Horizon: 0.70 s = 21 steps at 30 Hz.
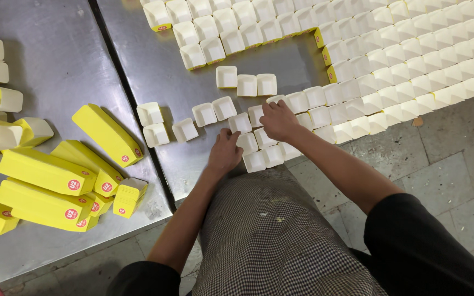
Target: The person picks up yellow foam box halves from a pile, opens them by hand, fits white trays into the boxes, and stacks the assembled boxes on the stainless steel work table. They also slide and arrange loose white trays into rows on the table as they work.
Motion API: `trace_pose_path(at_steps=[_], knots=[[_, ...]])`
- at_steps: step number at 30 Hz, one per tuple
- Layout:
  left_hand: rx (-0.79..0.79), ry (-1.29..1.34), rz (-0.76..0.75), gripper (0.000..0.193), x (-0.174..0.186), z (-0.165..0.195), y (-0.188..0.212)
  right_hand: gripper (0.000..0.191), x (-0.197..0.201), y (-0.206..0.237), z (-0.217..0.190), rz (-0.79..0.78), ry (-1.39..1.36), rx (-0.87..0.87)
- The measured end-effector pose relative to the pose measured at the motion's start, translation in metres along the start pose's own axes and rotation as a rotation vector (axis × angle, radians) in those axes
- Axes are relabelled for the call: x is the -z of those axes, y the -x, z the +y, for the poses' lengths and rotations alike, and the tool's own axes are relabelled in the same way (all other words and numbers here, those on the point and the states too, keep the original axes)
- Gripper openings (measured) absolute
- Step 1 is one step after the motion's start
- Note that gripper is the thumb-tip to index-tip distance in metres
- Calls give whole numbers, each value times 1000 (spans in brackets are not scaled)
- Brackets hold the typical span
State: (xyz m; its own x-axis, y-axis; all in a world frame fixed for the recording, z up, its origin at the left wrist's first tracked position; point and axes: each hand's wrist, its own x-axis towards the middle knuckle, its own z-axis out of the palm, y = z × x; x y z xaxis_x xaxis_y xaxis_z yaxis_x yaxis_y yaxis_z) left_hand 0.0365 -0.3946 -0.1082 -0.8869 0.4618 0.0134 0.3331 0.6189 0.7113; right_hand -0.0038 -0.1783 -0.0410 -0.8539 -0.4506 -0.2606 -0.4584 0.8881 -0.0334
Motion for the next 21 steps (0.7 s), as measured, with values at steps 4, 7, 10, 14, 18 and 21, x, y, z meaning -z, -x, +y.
trace_pose_path(at_steps=[4, 7, 10, 14, 18, 21], knots=[[39, 40, -24, 53, -6, -3, 0, 13, -7, 10, 3, 89, -102, -20], [75, 82, -41, 54, -9, -6, 0, 27, -12, 25, 7, 220, -243, -69], [121, 136, -95, 59, -6, -8, -1, 31, -20, 52, 7, 203, -314, -171], [195, 166, -140, 70, 0, -10, -2, 33, -26, 94, 1, 158, -388, -279], [207, 180, -131, 75, -1, -12, -7, 33, -26, 102, -7, 194, -376, -290], [156, 137, -123, 71, -7, -13, -10, 40, -26, 75, -9, 218, -273, -218]])
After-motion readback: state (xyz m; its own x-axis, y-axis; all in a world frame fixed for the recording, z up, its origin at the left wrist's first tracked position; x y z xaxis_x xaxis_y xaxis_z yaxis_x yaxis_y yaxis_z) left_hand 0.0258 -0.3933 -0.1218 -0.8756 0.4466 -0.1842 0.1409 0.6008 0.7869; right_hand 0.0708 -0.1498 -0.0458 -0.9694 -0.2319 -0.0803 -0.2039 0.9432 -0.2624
